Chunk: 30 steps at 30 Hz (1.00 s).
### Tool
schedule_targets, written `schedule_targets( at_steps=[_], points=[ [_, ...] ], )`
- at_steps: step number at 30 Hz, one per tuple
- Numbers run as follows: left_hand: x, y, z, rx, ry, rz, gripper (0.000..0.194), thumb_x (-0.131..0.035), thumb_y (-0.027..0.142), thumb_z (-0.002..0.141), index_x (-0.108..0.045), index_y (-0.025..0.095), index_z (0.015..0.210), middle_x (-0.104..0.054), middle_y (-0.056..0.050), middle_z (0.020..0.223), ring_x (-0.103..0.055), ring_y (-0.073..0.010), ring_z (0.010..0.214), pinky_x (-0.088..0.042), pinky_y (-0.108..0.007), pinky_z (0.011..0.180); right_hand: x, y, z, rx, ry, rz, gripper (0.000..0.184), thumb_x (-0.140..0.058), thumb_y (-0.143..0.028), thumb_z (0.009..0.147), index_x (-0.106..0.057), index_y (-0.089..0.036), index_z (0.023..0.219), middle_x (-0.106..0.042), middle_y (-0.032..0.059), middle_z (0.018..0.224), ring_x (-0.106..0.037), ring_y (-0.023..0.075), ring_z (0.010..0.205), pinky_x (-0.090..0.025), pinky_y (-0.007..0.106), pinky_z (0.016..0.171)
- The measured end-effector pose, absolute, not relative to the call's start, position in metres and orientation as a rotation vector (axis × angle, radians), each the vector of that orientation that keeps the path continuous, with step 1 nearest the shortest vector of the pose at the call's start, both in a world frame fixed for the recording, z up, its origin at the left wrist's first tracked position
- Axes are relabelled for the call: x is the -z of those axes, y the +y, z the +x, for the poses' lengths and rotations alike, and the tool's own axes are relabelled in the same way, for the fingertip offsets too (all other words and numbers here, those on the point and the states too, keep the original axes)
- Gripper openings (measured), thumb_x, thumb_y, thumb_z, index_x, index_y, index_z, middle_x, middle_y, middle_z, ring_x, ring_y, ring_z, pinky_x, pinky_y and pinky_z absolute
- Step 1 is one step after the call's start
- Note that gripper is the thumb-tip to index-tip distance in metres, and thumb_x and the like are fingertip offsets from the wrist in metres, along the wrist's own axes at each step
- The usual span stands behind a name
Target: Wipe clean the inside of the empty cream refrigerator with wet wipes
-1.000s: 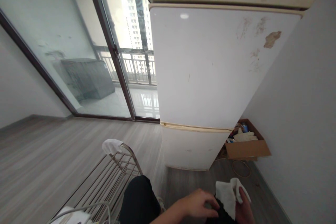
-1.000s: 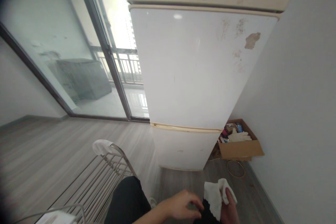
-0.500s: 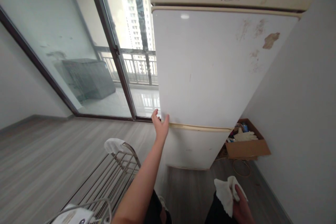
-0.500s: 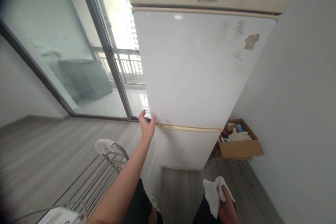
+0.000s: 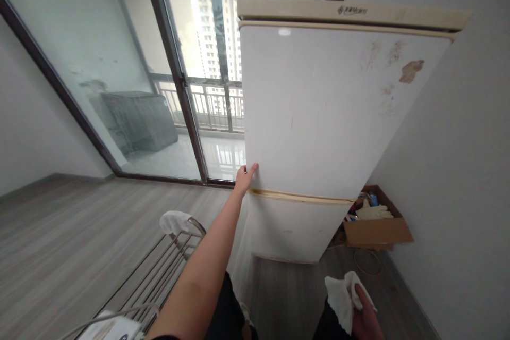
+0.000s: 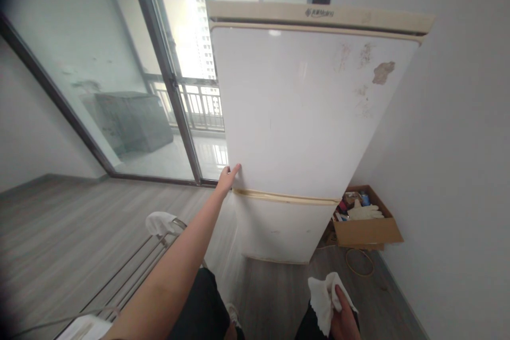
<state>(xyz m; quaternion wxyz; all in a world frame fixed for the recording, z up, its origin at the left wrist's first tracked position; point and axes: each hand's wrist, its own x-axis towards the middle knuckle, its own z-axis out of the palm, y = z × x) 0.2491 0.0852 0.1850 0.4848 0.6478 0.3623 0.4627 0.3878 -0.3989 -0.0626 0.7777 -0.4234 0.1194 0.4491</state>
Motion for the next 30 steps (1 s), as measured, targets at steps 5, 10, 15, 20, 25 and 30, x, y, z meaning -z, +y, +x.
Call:
schedule_targets(
  at_steps=[5, 10, 15, 20, 25, 30],
  points=[
    [-0.17, 0.082, 0.245, -1.115, 0.929, 1.563, 0.044, -0.066, 0.057, 0.087, -0.06, 0.016, 0.101, -0.067, -0.013, 0.116, -0.062, -0.0239, 0.107, -0.046, -0.036, 0.097, 0.07, -0.397, 0.39, -0.975, 0.326, -0.878, 0.049, -0.097, -0.039, 0.051, -0.079, -0.023, 0.093, -0.079, 0.0056, 0.084, -0.076, 0.0302, 0.087, -0.064, 0.046, 0.086],
    [-0.165, 0.085, 0.245, -1.09, 0.959, 1.584, 0.046, -0.065, 0.059, 0.087, -0.06, 0.017, 0.104, -0.066, -0.013, 0.115, -0.062, -0.0236, 0.106, -0.045, -0.036, 0.096, 0.075, -0.396, 0.391, -0.946, 0.312, -0.902, 0.046, -0.097, -0.038, 0.052, -0.08, -0.023, 0.093, -0.079, 0.0063, 0.087, -0.076, 0.0307, 0.085, -0.064, 0.046, 0.082],
    [-0.161, 0.088, 0.245, -1.084, 0.957, 1.632, 0.049, -0.064, 0.061, 0.086, -0.059, 0.018, 0.109, -0.066, -0.012, 0.114, -0.062, -0.0219, 0.103, -0.046, -0.035, 0.094, 0.084, -0.393, 0.399, -0.994, 0.34, -0.923, 0.047, -0.097, -0.043, 0.046, -0.08, -0.024, 0.086, -0.079, 0.009, 0.089, -0.076, 0.0348, 0.088, -0.064, 0.051, 0.085],
    [-0.161, 0.088, 0.245, -1.104, 0.936, 1.715, 0.055, -0.071, 0.063, 0.078, -0.06, 0.018, 0.107, -0.065, -0.012, 0.111, -0.06, -0.0239, 0.103, -0.047, -0.038, 0.096, 0.085, -0.385, 0.407, -1.119, 0.325, -0.996, 0.045, -0.094, -0.052, 0.043, -0.076, -0.023, 0.071, -0.079, 0.0131, 0.088, -0.075, 0.0398, 0.096, -0.062, 0.054, 0.089],
    [-0.152, 0.057, 0.228, -1.224, 0.986, 1.768, 0.059, -0.071, 0.061, 0.078, -0.056, 0.016, 0.112, -0.06, -0.014, 0.113, -0.056, -0.0304, 0.114, -0.044, -0.048, 0.104, 0.08, -0.371, 0.41, -1.12, 0.407, -1.041, 0.046, -0.093, -0.05, 0.035, -0.075, -0.025, 0.069, -0.079, 0.0142, 0.095, -0.075, 0.0435, 0.096, -0.063, 0.055, 0.088],
    [-0.111, -0.029, 0.186, -1.395, 1.011, 1.812, 0.057, -0.064, 0.054, 0.087, -0.05, 0.016, 0.127, -0.056, -0.015, 0.121, -0.055, -0.0309, 0.117, -0.047, -0.052, 0.103, 0.072, -0.359, 0.405, -1.083, 0.364, -1.089, 0.046, -0.093, -0.051, 0.035, -0.076, -0.029, 0.072, -0.079, 0.014, 0.099, -0.075, 0.0445, 0.092, -0.064, 0.055, 0.081]
  ],
)
